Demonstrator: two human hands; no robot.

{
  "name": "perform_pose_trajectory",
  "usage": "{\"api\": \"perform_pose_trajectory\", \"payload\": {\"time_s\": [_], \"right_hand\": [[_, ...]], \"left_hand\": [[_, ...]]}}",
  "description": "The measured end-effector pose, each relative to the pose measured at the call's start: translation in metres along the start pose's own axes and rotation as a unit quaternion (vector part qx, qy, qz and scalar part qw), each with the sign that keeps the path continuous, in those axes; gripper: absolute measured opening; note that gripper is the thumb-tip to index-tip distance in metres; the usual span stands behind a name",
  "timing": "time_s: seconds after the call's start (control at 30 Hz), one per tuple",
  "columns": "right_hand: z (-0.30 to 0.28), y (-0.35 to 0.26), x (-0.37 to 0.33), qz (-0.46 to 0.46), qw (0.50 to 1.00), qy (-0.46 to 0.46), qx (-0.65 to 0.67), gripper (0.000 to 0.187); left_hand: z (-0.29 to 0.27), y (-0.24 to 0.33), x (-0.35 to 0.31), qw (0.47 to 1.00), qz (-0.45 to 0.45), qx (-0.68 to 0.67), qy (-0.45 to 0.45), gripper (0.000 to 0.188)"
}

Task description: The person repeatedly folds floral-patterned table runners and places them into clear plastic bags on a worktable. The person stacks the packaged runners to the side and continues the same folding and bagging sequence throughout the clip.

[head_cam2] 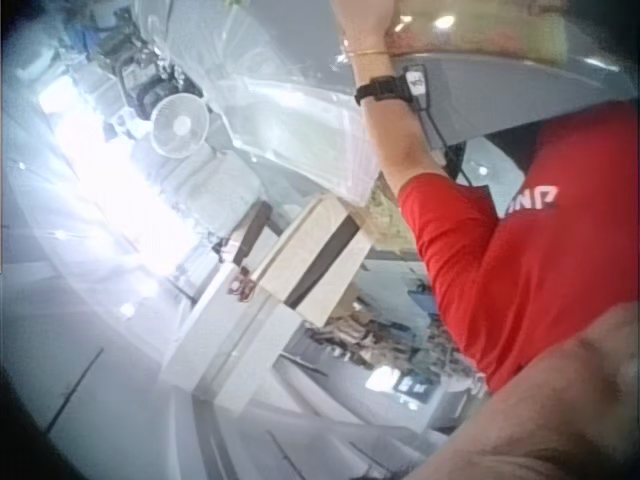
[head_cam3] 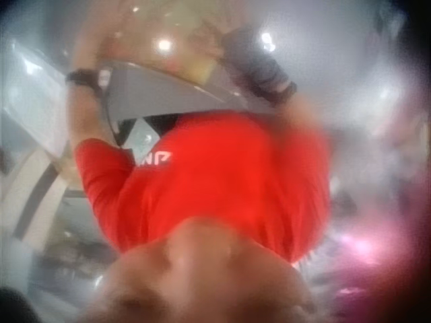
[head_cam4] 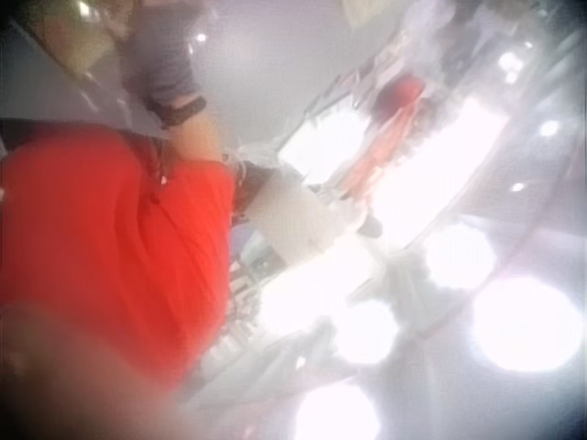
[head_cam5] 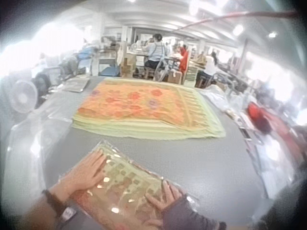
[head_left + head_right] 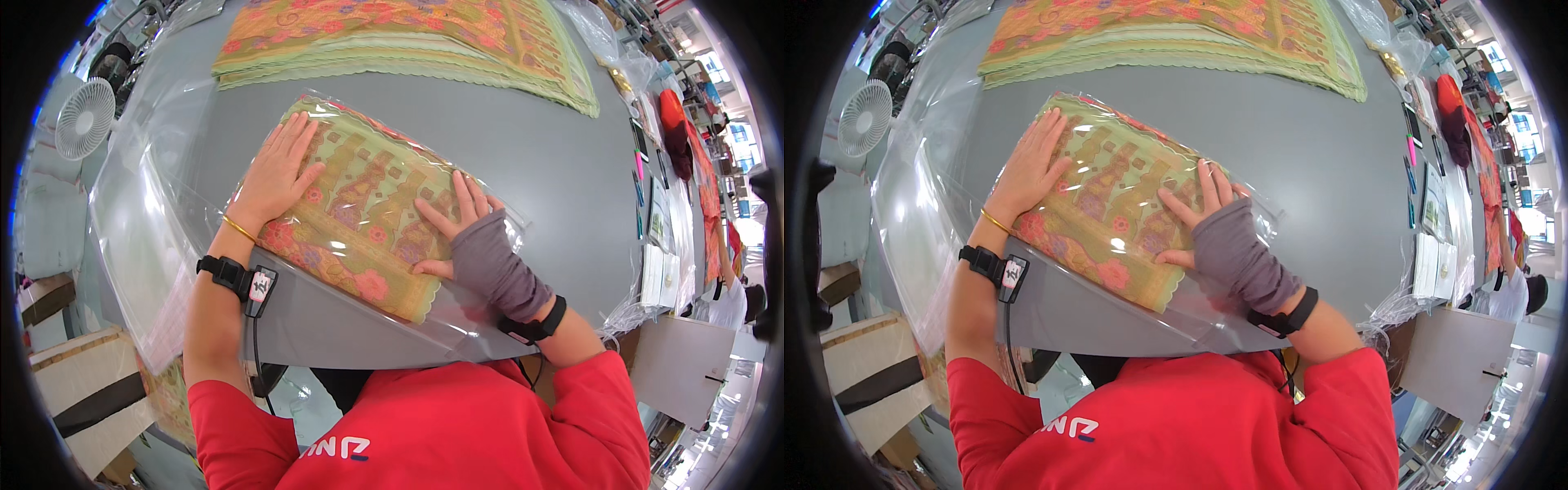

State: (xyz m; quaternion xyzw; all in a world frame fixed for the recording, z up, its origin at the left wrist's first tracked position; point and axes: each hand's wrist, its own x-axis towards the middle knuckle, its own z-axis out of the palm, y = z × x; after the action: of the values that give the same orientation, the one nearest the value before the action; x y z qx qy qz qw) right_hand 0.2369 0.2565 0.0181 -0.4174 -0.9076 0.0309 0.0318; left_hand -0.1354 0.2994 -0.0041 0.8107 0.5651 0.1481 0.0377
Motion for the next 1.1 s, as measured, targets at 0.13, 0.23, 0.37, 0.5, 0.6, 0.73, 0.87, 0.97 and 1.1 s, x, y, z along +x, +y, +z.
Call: {"api": "perform_pose_trajectory", "payload": {"time_s": [0.13, 0.23, 0.37, 0.5, 0.6, 0.73, 0.87, 0.97, 1.1], "right_hand": [[0.005, 0.004, 0.002, -0.042, 0.995, 0.044, 0.082, 0.104], [0.008, 0.010, 0.001, -0.045, 0.986, 0.066, 0.145, 0.097], [0.011, 0.011, -0.015, 0.000, 0.989, 0.050, 0.136, 0.081], [0.009, 0.002, -0.031, -0.053, 0.993, 0.102, 0.031, 0.071], [0.009, 0.002, -0.024, -0.201, 0.974, 0.094, 0.055, 0.070], [0.009, 0.017, -0.004, -0.090, 0.990, 0.098, 0.052, 0.078], [0.004, 0.025, -0.002, -0.083, 0.989, 0.058, 0.106, 0.085], [0.002, 0.022, -0.012, -0.072, 0.987, -0.001, 0.141, 0.086], [0.004, 0.019, -0.031, -0.061, 0.995, 0.059, 0.058, 0.084]], "left_hand": [[0.007, 0.039, 0.001, 0.998, 0.069, -0.003, 0.012, 0.069], [0.012, 0.061, -0.003, 0.995, 0.076, -0.062, -0.019, 0.067], [0.014, 0.069, -0.007, 0.991, 0.055, -0.123, -0.004, 0.067], [0.015, 0.070, -0.012, 0.991, 0.045, -0.127, 0.013, 0.067], [0.015, 0.072, -0.013, 0.987, 0.037, -0.156, 0.006, 0.066], [0.009, 0.073, -0.008, 0.978, 0.048, -0.203, -0.001, 0.066], [0.004, 0.078, -0.013, 0.993, 0.006, -0.110, 0.034, 0.066], [0.009, 0.086, -0.028, 0.998, -0.010, -0.067, 0.014, 0.066], [0.017, 0.096, -0.047, 0.998, 0.000, -0.057, 0.008, 0.066]]}}
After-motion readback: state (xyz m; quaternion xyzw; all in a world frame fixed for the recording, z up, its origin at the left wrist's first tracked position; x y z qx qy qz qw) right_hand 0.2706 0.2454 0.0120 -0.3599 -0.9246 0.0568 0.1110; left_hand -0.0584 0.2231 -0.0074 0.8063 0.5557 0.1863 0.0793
